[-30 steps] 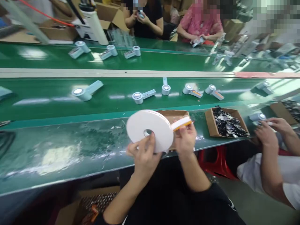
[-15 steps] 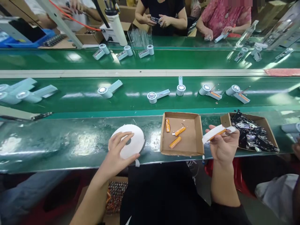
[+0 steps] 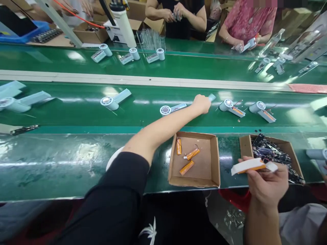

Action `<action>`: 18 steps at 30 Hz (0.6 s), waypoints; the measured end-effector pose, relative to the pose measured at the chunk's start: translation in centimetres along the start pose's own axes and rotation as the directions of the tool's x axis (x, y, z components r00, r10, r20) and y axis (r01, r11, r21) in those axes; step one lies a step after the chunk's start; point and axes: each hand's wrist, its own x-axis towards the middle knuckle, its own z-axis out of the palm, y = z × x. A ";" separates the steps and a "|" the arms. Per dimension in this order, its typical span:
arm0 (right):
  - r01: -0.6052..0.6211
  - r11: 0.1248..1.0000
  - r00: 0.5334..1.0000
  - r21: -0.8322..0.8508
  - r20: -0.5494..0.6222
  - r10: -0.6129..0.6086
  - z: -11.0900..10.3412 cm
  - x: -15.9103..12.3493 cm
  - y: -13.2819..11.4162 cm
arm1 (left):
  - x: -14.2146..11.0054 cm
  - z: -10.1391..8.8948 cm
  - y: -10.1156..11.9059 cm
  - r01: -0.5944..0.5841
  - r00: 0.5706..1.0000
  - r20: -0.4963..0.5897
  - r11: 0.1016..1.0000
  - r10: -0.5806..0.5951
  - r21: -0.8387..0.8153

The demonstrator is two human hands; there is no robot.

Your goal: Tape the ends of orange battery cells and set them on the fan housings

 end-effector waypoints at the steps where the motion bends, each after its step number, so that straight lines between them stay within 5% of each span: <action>1: -0.013 1.000 1.000 -0.026 -0.028 0.012 -0.7 0.3 0.0 | -0.5 0.5 0.1 -0.066 0.997 0.031 0.997 0.065 0.034; 6: 0.080 0.988 0.993 -0.134 -0.073 -0.090 1.4 4.4 1.4 | -2.3 2.0 0.6 -0.427 0.902 0.193 0.864 0.386 0.267; 10: 0.068 0.968 0.996 -0.241 0.068 -0.053 4.8 8.8 5.4 | -1.5 2.2 1.2 -0.398 0.911 0.223 0.882 0.347 0.253; 14: 0.035 0.913 0.990 -0.405 0.141 0.025 5.8 11.1 9.4 | 0.0 1.4 1.2 -0.372 0.906 0.265 0.918 0.329 0.134; 18: 0.108 0.745 0.942 -0.658 0.308 0.136 6.0 11.5 10.3 | 0.8 1.0 1.0 -0.322 0.931 0.181 0.947 0.318 -0.006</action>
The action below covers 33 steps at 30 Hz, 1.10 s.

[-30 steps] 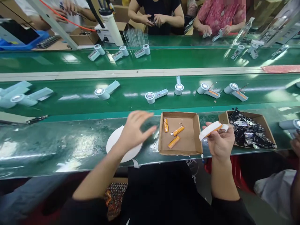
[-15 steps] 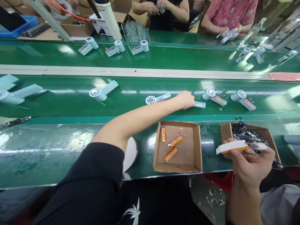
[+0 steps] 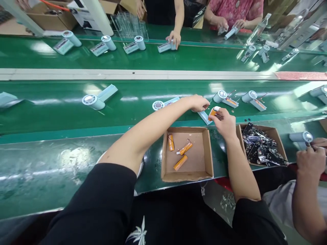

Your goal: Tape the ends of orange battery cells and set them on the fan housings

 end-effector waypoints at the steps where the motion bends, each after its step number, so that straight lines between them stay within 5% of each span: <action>1: 0.002 0.994 0.999 -0.107 0.054 0.004 0.0 0.0 -0.2 | 0.2 0.1 0.0 0.014 1.000 -0.021 1.000 -0.015 -0.013; 8: 0.087 0.807 0.963 -0.585 0.258 0.083 -0.2 0.8 -2.4 | 1.6 1.9 0.1 0.058 0.988 -0.140 0.998 -0.062 -0.032; 17: 0.129 0.681 0.880 -0.721 0.400 0.256 0.6 2.5 -3.5 | 0.9 2.1 2.3 0.143 0.948 -0.249 0.962 -0.200 -0.232; 21: 0.201 0.666 0.855 -0.718 0.461 0.239 0.4 4.5 -2.5 | -1.4 1.4 3.9 0.142 0.902 -0.359 0.950 -0.239 -0.277; 24: 0.269 0.714 0.832 -0.646 0.529 0.165 0.2 6.5 -1.8 | -7.4 2.2 4.1 0.038 0.851 -0.493 0.957 -0.182 -0.289; 27: 0.245 0.751 0.875 -0.613 0.474 0.101 0.1 8.0 -1.4 | -18.6 5.5 4.0 -0.123 0.759 -0.644 0.950 -0.097 -0.287; 29: 0.184 0.764 0.918 -0.618 0.386 0.091 -0.1 8.4 -1.4 | -27.8 8.9 3.5 -0.039 0.702 -0.693 0.963 -0.163 -0.266; 31: 0.111 0.778 0.953 -0.618 0.288 0.093 -0.4 8.4 -1.5 | -36.7 12.9 2.4 0.173 0.653 -0.691 0.949 -0.310 -0.262; 33: 0.057 0.792 0.976 -0.608 0.202 0.084 -0.7 8.1 -1.9 | -43.8 17.0 1.0 0.280 0.707 -0.606 0.931 -0.365 -0.234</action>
